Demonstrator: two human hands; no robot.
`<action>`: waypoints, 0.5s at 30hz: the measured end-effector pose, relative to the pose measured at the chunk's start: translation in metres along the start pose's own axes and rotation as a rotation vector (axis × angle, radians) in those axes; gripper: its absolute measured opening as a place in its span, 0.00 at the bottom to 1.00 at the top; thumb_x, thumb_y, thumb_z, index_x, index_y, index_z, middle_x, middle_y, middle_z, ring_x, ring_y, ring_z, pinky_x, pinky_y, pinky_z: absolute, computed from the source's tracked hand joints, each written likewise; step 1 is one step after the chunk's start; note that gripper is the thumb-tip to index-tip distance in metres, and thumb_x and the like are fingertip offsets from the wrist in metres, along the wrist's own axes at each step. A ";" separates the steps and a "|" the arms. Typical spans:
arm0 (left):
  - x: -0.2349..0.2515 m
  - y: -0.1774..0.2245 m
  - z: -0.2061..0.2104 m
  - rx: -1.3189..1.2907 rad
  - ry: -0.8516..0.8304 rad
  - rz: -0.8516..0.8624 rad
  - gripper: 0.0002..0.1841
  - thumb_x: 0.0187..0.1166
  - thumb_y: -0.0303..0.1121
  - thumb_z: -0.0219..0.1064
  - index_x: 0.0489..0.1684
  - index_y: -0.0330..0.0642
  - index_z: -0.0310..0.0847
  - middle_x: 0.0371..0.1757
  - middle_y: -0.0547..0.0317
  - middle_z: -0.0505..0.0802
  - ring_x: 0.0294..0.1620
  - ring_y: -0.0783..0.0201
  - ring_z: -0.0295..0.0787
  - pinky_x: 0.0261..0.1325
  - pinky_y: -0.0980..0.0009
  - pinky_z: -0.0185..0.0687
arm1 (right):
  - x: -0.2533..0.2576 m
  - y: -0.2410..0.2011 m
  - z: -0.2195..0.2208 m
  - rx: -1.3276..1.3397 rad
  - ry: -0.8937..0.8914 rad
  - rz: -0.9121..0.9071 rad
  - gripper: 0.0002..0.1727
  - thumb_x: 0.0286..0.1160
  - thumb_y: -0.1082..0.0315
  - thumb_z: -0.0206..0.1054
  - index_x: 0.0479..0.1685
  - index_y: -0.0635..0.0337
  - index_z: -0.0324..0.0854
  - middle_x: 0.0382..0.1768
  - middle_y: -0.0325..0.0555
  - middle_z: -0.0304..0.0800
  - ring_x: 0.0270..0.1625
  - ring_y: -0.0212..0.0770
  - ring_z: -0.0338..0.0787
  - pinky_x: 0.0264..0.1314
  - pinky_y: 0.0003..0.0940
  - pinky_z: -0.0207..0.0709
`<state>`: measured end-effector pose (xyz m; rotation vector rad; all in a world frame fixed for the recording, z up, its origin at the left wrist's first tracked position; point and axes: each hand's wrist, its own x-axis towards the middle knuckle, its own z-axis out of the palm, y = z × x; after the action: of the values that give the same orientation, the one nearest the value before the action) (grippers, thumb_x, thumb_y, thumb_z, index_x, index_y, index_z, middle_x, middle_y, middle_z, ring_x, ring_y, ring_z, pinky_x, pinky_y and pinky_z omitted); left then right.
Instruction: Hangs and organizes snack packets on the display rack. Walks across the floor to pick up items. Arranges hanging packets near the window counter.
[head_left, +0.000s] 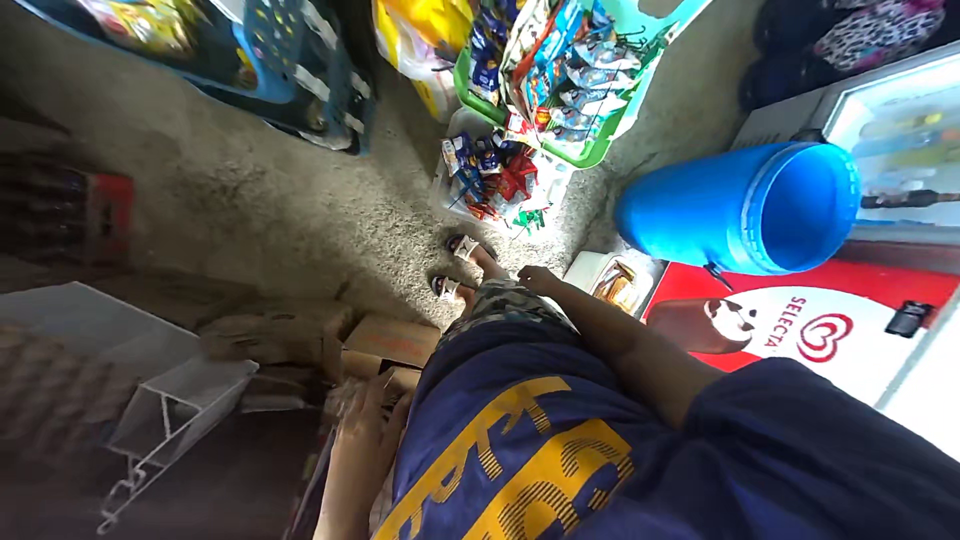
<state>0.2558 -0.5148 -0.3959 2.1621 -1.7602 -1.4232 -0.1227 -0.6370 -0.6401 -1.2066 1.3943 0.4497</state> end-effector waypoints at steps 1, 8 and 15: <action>-0.001 -0.003 0.001 0.008 -0.017 -0.009 0.29 0.86 0.49 0.58 0.76 0.33 0.77 0.69 0.35 0.87 0.68 0.38 0.86 0.71 0.38 0.78 | -0.001 0.001 0.002 0.003 -0.003 -0.010 0.21 0.89 0.66 0.58 0.70 0.73 0.79 0.68 0.70 0.84 0.74 0.66 0.82 0.79 0.64 0.68; 0.002 -0.007 0.006 0.021 -0.054 0.003 0.29 0.86 0.45 0.60 0.76 0.30 0.76 0.68 0.32 0.87 0.67 0.36 0.86 0.70 0.37 0.77 | -0.013 0.004 0.001 0.022 0.013 -0.009 0.21 0.90 0.67 0.57 0.71 0.74 0.78 0.69 0.71 0.83 0.75 0.66 0.82 0.81 0.62 0.67; 0.012 0.006 0.008 0.015 -0.043 -0.057 0.26 0.85 0.41 0.63 0.76 0.31 0.76 0.68 0.31 0.86 0.68 0.34 0.85 0.71 0.36 0.76 | -0.007 0.019 -0.033 0.026 0.097 0.023 0.20 0.88 0.67 0.57 0.71 0.70 0.79 0.67 0.68 0.85 0.73 0.66 0.83 0.78 0.64 0.70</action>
<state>0.2450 -0.5222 -0.4048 2.2237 -1.7420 -1.4851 -0.1565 -0.6543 -0.6329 -1.2062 1.4931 0.3925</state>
